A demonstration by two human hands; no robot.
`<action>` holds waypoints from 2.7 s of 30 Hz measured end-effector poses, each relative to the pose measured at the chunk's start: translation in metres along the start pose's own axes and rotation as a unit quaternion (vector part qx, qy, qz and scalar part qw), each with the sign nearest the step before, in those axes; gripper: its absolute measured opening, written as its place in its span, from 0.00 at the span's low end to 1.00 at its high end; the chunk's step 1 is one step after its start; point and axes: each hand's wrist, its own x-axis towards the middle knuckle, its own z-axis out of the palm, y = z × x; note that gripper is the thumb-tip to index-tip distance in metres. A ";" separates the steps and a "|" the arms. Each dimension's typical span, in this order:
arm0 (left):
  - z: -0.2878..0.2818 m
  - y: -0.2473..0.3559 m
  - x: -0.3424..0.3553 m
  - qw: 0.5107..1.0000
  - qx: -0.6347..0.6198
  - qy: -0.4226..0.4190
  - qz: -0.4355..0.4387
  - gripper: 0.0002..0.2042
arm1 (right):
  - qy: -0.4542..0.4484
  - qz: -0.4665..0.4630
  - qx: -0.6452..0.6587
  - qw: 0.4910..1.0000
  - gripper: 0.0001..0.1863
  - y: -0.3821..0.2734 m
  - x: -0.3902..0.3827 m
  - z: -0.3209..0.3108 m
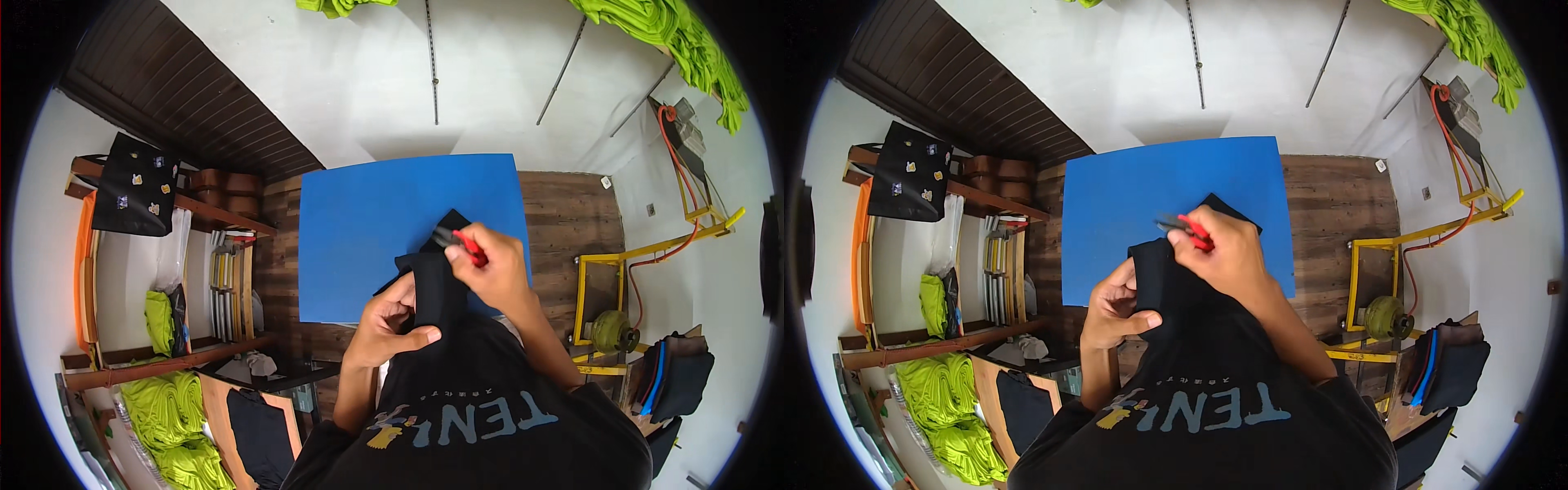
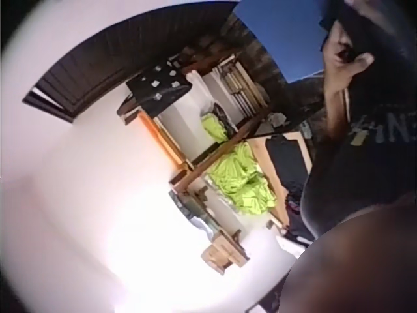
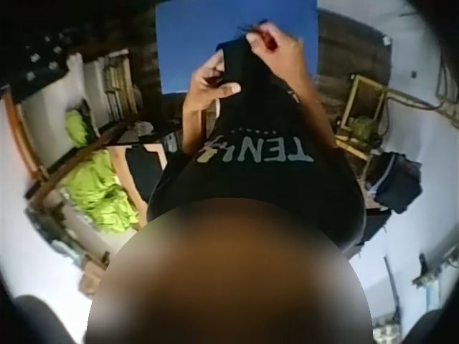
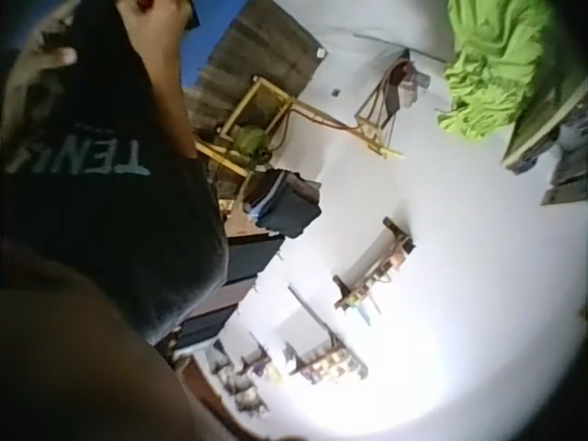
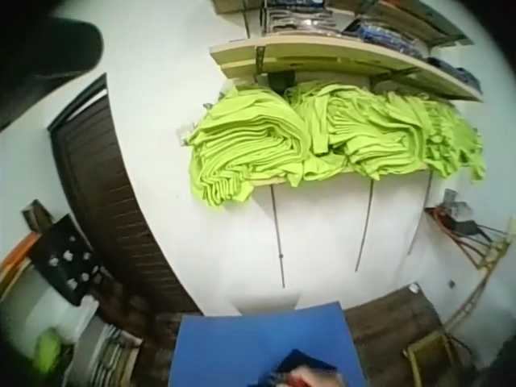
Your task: Trim excess loose threads from a black garment using thread snips.
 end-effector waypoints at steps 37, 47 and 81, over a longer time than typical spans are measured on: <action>0.012 -0.021 -0.040 0.993 -0.094 -0.059 0.032 0.40 | -0.019 0.320 0.412 0.853 0.06 -0.058 -0.051 -0.036; 0.015 -0.022 -0.042 0.995 -0.061 -0.077 -0.007 0.40 | -0.029 0.324 0.452 0.830 0.06 -0.065 -0.052 -0.037; 0.013 -0.025 -0.033 0.995 -0.080 -0.061 0.021 0.40 | -0.018 0.299 0.568 0.767 0.06 -0.041 -0.049 -0.041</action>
